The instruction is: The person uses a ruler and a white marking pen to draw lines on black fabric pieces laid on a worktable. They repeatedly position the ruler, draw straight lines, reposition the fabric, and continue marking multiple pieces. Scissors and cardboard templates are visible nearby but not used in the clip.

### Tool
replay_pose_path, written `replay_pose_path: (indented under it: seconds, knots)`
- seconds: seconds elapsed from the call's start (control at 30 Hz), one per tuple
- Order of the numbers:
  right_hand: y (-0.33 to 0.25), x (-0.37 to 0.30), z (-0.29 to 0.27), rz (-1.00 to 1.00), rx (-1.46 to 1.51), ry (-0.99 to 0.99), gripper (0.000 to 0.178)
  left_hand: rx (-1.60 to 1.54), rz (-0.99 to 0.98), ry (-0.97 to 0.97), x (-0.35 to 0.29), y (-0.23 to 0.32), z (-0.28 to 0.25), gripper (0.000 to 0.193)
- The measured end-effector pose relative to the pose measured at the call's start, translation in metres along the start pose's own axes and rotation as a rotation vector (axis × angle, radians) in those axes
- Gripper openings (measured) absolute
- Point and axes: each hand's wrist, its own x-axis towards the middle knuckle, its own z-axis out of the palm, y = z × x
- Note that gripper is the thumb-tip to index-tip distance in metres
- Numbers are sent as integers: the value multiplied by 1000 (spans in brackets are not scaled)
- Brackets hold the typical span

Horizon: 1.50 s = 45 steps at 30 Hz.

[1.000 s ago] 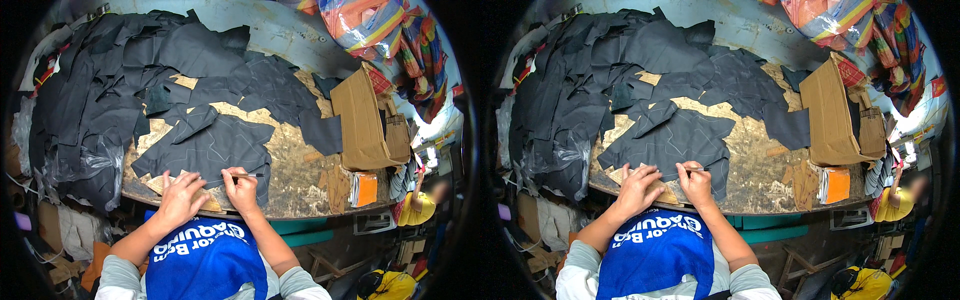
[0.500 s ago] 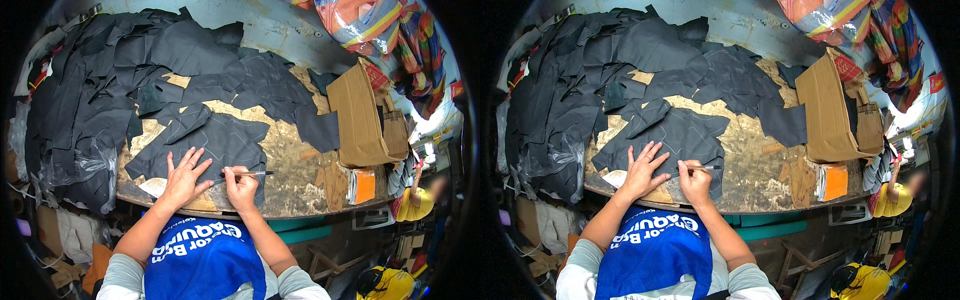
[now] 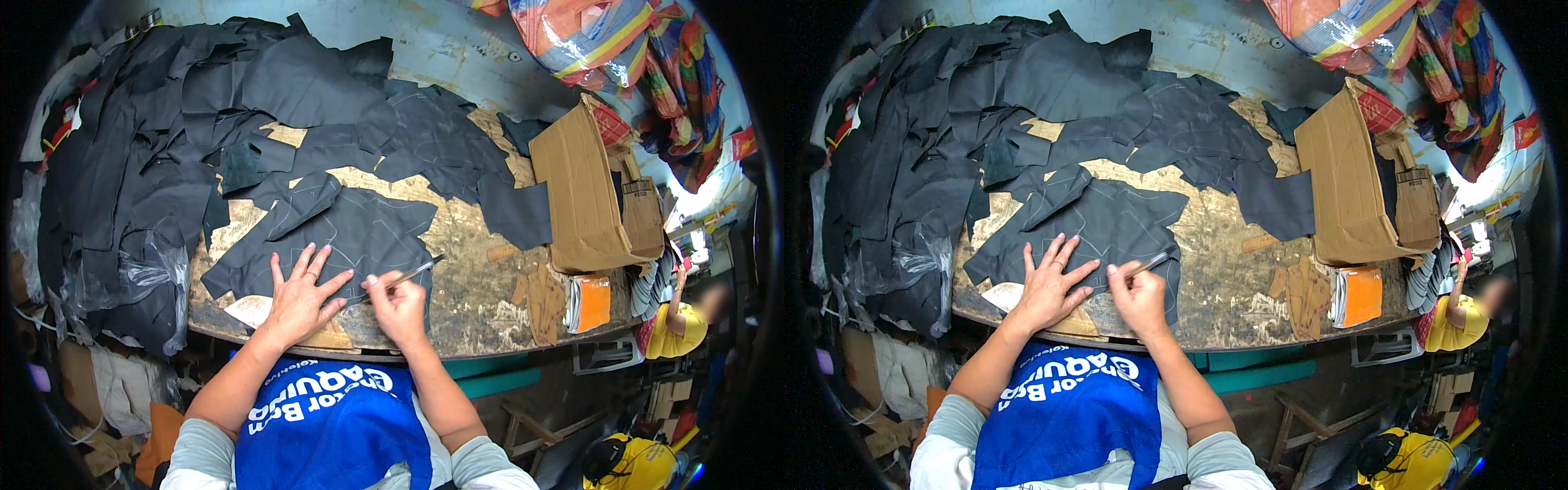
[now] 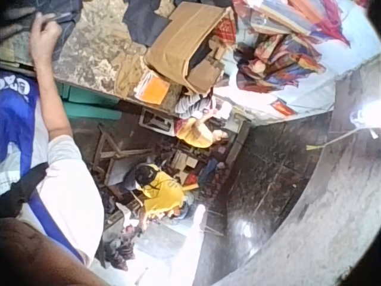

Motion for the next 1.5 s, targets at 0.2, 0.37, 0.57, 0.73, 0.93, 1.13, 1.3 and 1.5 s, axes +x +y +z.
replay_pose_path:
  seconds: [0.2, 0.37, 0.57, 0.73, 0.93, 1.13, 1.3, 1.5]
  knots:
    - [7, 58, -29, -99, 53, 252, 21, 13, -6, -42, 0, 3, 1, 38]
    - [19, 69, -16, -200, 57, 297, 18, 18, -4, -23, 1, 4, -1, 38]
    - [20, 65, -20, -302, -212, 277, 17, 10, -9, -36, 0, 4, -1, 37]
    - [23, 67, -16, -263, -94, 321, 17, 10, -14, -43, 0, 3, -1, 37]
    - [31, 66, -21, -255, -98, 307, 18, -95, -26, -128, -1, 4, -18, 51]
    - [27, 64, -31, -151, 139, 368, 19, -123, 141, -198, -27, -17, -52, 71]
    - [15, 56, -41, -360, -550, 308, 22, -166, -62, -254, -36, -29, -69, 44]
    - [4, 39, -51, -126, -371, 178, 30, -1195, -317, -38, -16, -26, -67, 27]
